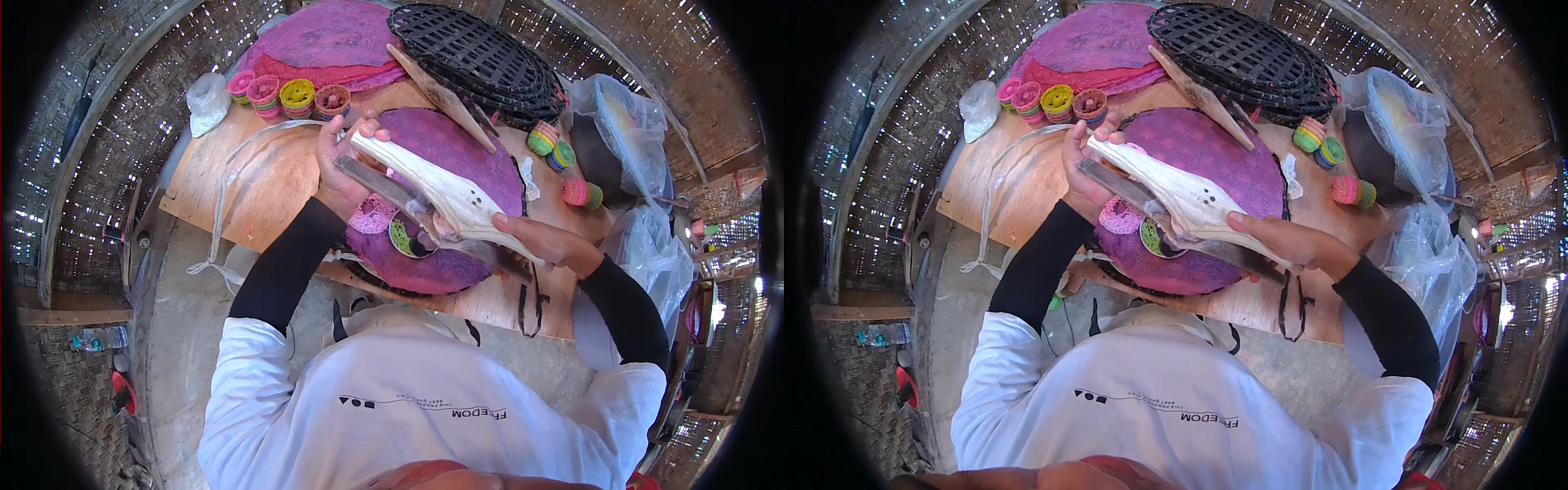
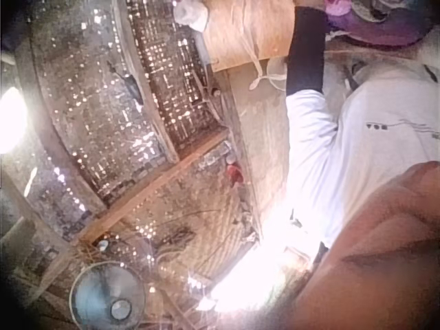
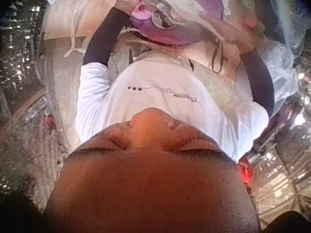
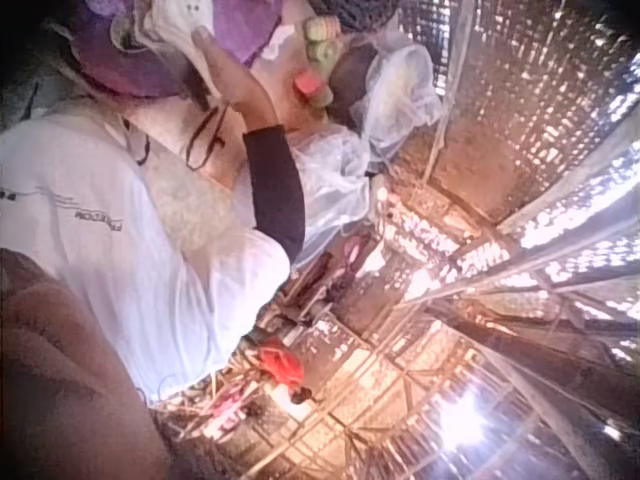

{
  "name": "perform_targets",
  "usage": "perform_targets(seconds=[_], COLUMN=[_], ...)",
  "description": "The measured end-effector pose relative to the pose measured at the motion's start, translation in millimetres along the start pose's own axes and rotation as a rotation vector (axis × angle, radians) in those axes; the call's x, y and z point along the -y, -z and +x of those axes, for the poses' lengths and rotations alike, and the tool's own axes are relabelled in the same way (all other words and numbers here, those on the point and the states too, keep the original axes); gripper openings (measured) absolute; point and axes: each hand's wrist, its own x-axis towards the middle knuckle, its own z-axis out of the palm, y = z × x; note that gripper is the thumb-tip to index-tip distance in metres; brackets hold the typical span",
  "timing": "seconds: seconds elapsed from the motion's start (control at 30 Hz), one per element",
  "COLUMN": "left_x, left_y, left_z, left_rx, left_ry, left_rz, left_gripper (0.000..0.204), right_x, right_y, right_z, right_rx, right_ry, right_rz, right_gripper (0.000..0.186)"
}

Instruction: The person scoops green paste from a container with a utensil, fills a wooden mold with the paste, levels the top by hand, and places the mold onto a circular opening on a purple-covered tray.

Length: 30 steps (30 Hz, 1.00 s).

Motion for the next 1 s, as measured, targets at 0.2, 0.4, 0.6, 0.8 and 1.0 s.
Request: perform_targets(seconds=[0.2, 0.4, 0.6, 0.8, 1.0], left_x=[11.5, -0.5, -29.4, -36.9, -9.7], left_y=[5.5, 3.3, -2.3, 10.7, -19.6], left_z=[10.4, 17.9, 10.1, -12.2, -12.4], left_rx=[0.116, 0.199, 0.215, 0.089, 0.006], left_ry=[0.003, -0.008, -0.053, -0.132, -0.072], left_rz=[-0.131, -0.040, 0.032, 0.087, 0.108], left_gripper=[0.034, 0.032, 0.033, 0.036, 0.048], right_x=[0.8, 9.4, 17.7, 24.5, 21.1], right_y=[9.0, -2.3, -21.5, -29.5, -14.6], right_z=[-7.0, -3.2, 19.1, 22.2, -9.5], right_rx=[-0.106, -0.298, -0.361, -0.274, -0.284], right_ry=[0.013, 0.036, 0.194, 0.172, 0.103], right_rz=[-0.092, -0.225, -0.217, -0.167, -0.176], right_gripper=[0.076, 0.072, 0.067, 0.068, 0.066])
